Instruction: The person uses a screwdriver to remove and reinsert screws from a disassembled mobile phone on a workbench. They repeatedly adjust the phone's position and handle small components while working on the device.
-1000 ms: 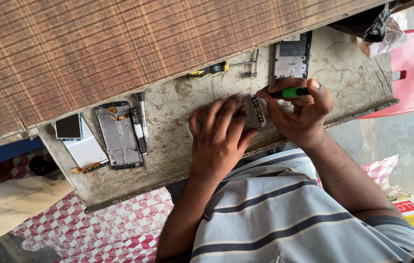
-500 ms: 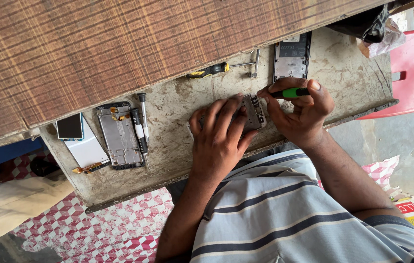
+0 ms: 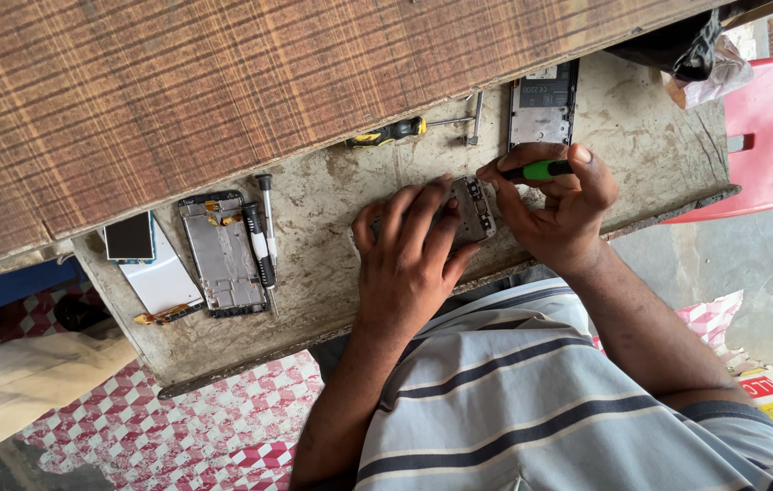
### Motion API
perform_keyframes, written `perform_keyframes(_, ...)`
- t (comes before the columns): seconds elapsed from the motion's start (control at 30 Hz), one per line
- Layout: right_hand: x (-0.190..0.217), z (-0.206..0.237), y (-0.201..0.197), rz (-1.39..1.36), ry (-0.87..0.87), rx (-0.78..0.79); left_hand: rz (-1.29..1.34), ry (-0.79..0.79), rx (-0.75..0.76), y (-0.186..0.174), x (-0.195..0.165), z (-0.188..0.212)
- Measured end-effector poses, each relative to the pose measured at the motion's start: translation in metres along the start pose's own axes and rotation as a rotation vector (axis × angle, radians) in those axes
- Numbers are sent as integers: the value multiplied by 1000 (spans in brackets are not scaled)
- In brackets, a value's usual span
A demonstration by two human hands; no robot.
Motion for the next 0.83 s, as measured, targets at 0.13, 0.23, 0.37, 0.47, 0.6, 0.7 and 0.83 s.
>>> perform_keyframes(0.13, -1, 1, -1, -20, 32, -7, -4, 3, 2, 0, 0, 0)
perform_keyframes(0.23, 0, -1, -2, -22, 9, -13, -12, 4, 2, -1, -1, 0)
perform_keyframes(0.37, 0, -1, 0, -30, 16, -9, -19, 3, 1, 0, -1, 0)
perform_keyframes(0.47, -2, -2, 1, -6, 7, 6, -21, 4, -1, 0, -1, 1)
perform_keyframes(0.6, 0, 0, 1, -10, 23, 9, -28, 6, -14, -1, -1, 0)
perform_keyframes(0.7, 0, 2, 0, -16, 23, 2, -27, 7, -14, -2, -1, 0)
perform_keyframes(0.83, -2, 5, 0, -15, 29, 0, -27, 1, -9, -1, 0, 0)
Point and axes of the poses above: each hand's wrist, its own z-axis away from the middle knuckle, its own y-axis out of the palm, x = y × z, the point moved 8 cm from there along -z, towards the middle knuckle, and after that the axes turned 5 degrees about -y, right-handed, at the moved point
